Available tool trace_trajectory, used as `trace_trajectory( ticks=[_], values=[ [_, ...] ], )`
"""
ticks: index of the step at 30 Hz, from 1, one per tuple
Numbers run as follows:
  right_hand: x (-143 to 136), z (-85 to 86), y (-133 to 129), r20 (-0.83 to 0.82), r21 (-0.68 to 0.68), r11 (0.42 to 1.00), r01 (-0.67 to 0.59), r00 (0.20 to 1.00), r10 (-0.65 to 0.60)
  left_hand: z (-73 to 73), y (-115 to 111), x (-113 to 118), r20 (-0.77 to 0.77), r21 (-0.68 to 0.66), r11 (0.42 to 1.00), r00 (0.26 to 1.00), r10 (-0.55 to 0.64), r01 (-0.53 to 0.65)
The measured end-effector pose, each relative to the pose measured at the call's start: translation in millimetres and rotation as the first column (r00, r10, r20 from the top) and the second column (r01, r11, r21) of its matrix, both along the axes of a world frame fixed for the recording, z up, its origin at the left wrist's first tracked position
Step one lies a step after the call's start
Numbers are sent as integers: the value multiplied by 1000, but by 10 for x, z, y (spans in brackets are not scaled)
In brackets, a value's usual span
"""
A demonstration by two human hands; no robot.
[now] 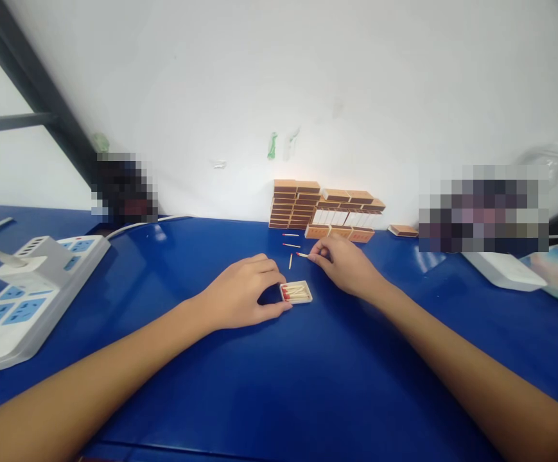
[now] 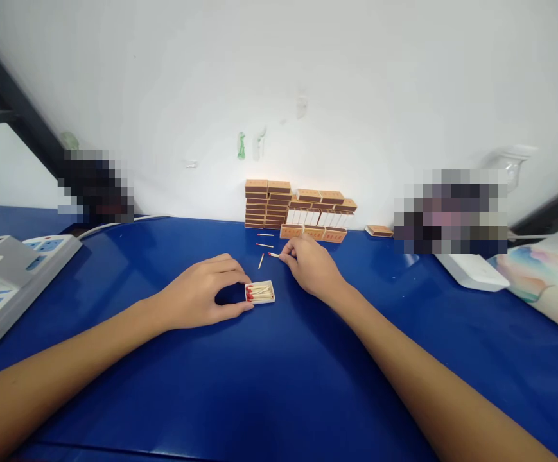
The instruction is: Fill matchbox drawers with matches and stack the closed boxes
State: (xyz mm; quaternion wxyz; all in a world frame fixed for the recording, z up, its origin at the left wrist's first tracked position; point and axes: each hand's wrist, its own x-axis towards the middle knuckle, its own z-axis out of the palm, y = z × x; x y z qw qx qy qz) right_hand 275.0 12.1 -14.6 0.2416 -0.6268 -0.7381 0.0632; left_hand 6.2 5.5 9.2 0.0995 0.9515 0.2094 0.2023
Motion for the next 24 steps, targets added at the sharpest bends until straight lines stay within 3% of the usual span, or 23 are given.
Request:
trace_trajectory(
  ticks=[9,17,24],
  values=[
    [30,74,-121,-26,-12,994,-105,994,105,9,7,-8,7,15,999,999,39,-40],
    [-168,277,-446,-63,-104,941,-323,946,318,-10,28,-13,13,38,996,997,75,-76],
    [-286,299,-539,4,-132,931,-339,939,343,-7,16,0,18,26,998,999,48,-49]
  ],
)
